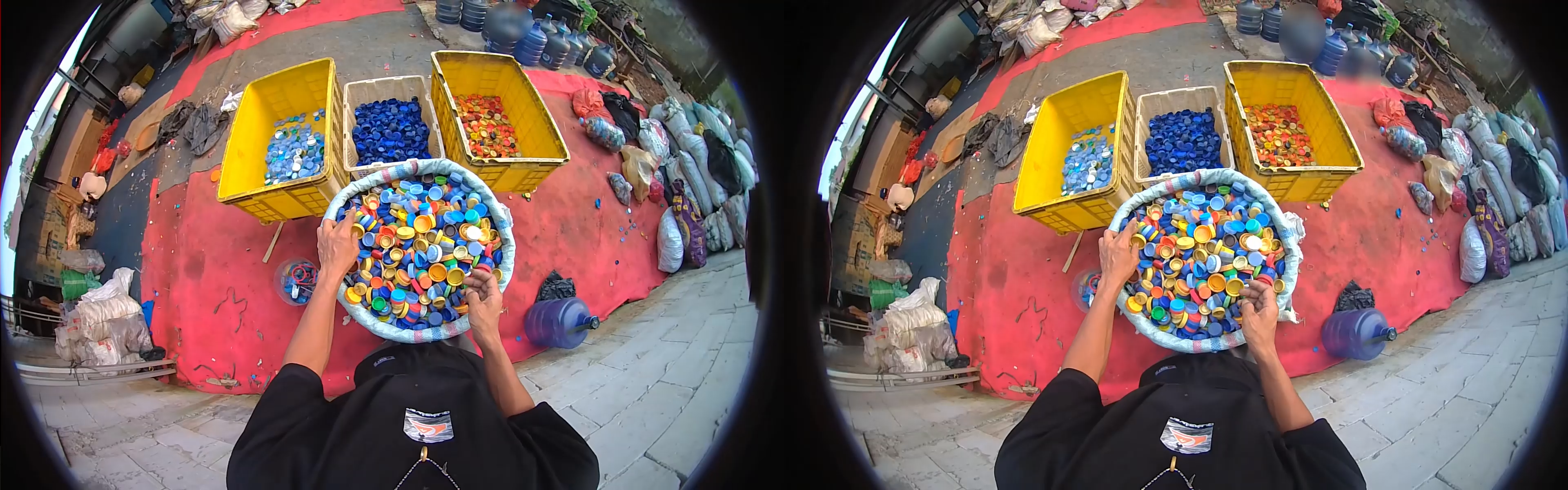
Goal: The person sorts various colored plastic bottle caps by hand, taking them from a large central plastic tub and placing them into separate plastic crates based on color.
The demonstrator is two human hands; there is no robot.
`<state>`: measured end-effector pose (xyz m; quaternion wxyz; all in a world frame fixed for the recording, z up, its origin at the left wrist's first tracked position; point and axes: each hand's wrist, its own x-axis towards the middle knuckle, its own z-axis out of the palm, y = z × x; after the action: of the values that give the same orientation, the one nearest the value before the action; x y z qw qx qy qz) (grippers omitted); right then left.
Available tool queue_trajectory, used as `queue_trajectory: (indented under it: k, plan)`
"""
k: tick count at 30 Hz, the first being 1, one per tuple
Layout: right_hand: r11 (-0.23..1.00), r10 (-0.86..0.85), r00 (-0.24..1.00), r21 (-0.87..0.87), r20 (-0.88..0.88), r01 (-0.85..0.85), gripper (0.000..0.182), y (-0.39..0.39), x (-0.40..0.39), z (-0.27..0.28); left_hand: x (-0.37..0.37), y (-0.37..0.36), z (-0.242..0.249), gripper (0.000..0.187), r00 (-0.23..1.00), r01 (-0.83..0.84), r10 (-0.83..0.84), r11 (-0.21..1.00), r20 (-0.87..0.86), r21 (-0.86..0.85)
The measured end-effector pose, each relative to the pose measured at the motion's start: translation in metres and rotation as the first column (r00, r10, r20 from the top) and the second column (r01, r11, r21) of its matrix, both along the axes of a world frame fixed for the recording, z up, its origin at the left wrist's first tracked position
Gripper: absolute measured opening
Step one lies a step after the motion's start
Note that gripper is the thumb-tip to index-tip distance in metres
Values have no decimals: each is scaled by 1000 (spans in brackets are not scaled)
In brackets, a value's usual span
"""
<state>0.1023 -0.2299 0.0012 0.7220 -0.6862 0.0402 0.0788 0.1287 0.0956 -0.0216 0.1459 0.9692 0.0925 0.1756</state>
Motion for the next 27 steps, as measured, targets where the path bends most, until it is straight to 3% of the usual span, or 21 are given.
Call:
queue_trajectory:
  k: [9,12,13,14,15,17,19,20,24,25,27]
  plan:
    - [995,89,995,-30,-45,-91,36,8,-10,-5,1,-2,14,28,999,21,-20,1000,50,-16]
    - [991,92,996,-101,-15,-93,36,6,-9,-10,-1,-2,18,18,989,-20,70,938,132,-346]
    - [981,89,996,-173,9,-86,37,5,-7,-10,-4,-6,21,18,983,-19,138,735,122,-678]
    - [967,89,995,-243,33,-78,38,5,-5,-9,-9,-8,25,20,981,-3,171,494,94,-869]
    - [911,145,975,-408,171,-64,41,3,-2,-9,-15,-9,31,21,979,16,196,208,58,-978]
    - [732,315,862,-680,397,46,46,1,6,-7,-30,-14,50,26,976,92,219,-381,7,-920]
    - [673,362,831,-735,423,81,51,5,10,0,-47,-18,45,27,984,159,163,-634,70,-756]
    - [642,384,815,-760,434,102,54,7,12,2,-55,-20,43,28,984,178,141,-741,109,-647]
    - [557,419,812,-821,406,123,58,16,13,3,-84,-43,43,28,971,227,166,-871,172,-435]
    - [545,419,822,-831,386,112,57,17,12,0,-86,-49,50,27,976,217,207,-855,75,-472]
    - [520,420,837,-849,352,97,56,18,13,-8,-96,-50,41,26,966,252,249,-863,65,-439]
